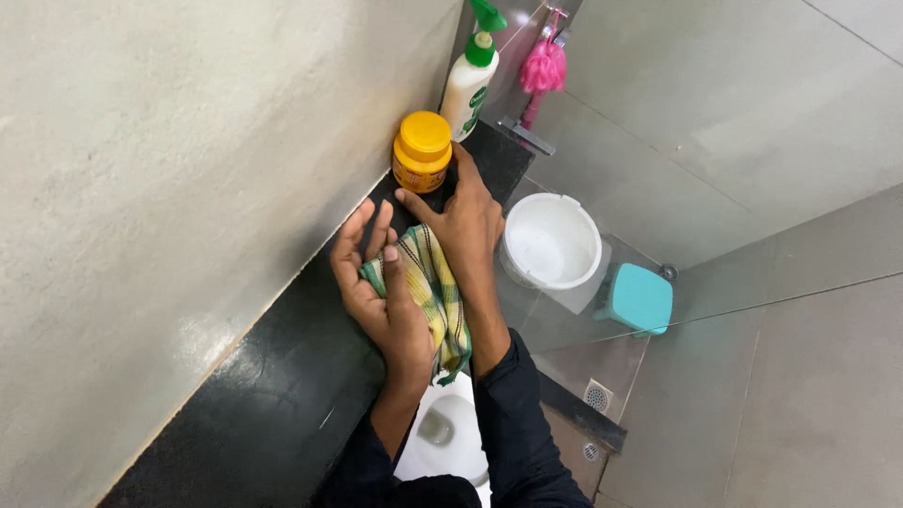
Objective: Wiping down various bathroom product containers with a cloth.
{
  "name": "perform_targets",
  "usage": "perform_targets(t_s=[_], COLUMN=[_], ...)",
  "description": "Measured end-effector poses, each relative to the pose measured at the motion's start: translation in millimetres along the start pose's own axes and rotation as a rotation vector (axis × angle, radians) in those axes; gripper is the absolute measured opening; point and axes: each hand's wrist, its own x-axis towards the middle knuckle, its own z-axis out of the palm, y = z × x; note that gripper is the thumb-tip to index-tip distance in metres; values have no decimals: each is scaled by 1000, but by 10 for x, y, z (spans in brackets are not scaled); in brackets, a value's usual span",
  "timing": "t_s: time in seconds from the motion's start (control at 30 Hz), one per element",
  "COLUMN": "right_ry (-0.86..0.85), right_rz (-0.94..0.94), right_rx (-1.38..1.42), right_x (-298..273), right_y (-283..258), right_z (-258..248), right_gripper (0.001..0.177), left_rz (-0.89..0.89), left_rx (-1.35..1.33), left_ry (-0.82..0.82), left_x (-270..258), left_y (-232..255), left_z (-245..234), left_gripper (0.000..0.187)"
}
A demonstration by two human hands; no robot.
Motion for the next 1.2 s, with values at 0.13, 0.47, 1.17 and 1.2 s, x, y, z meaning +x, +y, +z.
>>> perform_targets(t_s=[0.13, 0.47, 1.17, 1.2], right_ry=[-2, 13, 63, 63], right_rz=[-12, -56, -50, -28], right_rx=[-5, 72, 123, 118], right_x=[53, 119, 125, 122], right_y=[-97, 74, 219, 211], right_z=[-67, 16, 99, 95], right_gripper=[88, 87, 78, 76], left_rz=[-10, -23, -140, -173], left_rx=[-14, -127, -357, -397], left_ry=[36, 10, -20, -7], left_x=[-29, -29, -10, -22], left_y=[-11, -123, -157, -152], left_z=[-30, -79, -60, -69], left_gripper=[37, 32, 31, 32])
